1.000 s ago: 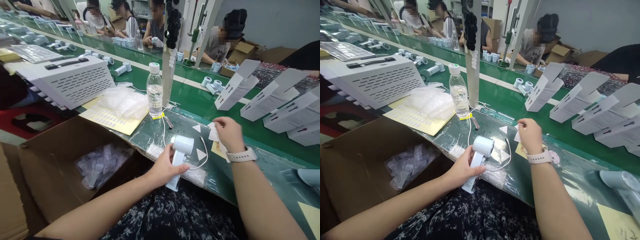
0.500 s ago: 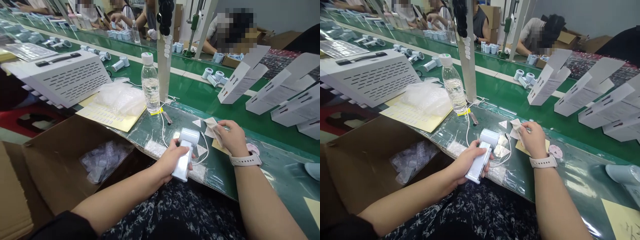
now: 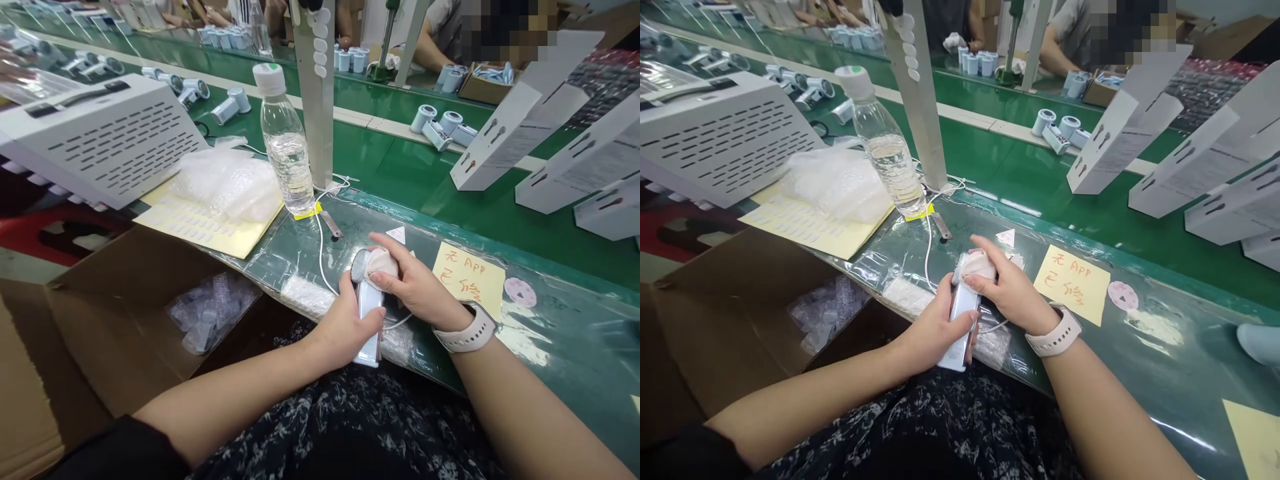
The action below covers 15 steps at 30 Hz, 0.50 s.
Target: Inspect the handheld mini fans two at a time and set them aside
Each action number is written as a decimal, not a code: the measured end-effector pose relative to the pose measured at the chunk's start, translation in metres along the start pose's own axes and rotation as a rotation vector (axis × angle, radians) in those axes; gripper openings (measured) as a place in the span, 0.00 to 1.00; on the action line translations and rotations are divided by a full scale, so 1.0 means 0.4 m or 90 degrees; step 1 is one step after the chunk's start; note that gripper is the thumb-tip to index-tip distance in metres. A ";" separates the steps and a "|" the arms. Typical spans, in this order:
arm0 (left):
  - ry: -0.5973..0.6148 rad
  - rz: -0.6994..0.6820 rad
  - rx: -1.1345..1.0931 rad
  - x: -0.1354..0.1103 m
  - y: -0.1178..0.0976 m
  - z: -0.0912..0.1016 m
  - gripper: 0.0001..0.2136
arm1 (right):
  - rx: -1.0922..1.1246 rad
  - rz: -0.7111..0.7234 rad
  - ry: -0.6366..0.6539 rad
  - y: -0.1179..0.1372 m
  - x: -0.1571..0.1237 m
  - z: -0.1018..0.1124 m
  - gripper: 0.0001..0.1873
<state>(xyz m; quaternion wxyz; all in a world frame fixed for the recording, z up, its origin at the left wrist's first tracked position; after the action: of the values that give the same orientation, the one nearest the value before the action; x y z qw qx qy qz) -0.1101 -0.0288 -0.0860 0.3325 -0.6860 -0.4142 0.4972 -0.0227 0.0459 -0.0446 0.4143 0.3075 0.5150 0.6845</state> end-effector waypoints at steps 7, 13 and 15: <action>-0.004 -0.023 0.042 0.001 -0.002 0.007 0.33 | -0.164 -0.006 -0.083 0.024 -0.003 -0.001 0.23; 0.145 0.037 0.001 -0.015 0.012 -0.036 0.28 | -0.142 -0.006 0.013 0.030 -0.007 -0.008 0.27; 0.169 0.040 -0.015 -0.018 0.009 -0.040 0.28 | -0.128 -0.004 0.037 0.029 -0.012 -0.003 0.28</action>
<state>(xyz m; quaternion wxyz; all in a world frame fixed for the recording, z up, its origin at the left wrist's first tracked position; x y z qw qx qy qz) -0.0953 -0.0376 -0.0815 0.3606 -0.7622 -0.3510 0.4070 -0.0246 0.0397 -0.0336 0.4300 0.2427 0.4564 0.7402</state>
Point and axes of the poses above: each hand's wrist, its own x-axis towards the middle knuckle, its own z-axis out of the back of the hand, y = z × x, the point moved 10 cm from there along x, towards the middle knuckle, and after that the axes turned 3 degrees about x, right-handed, at the moved point
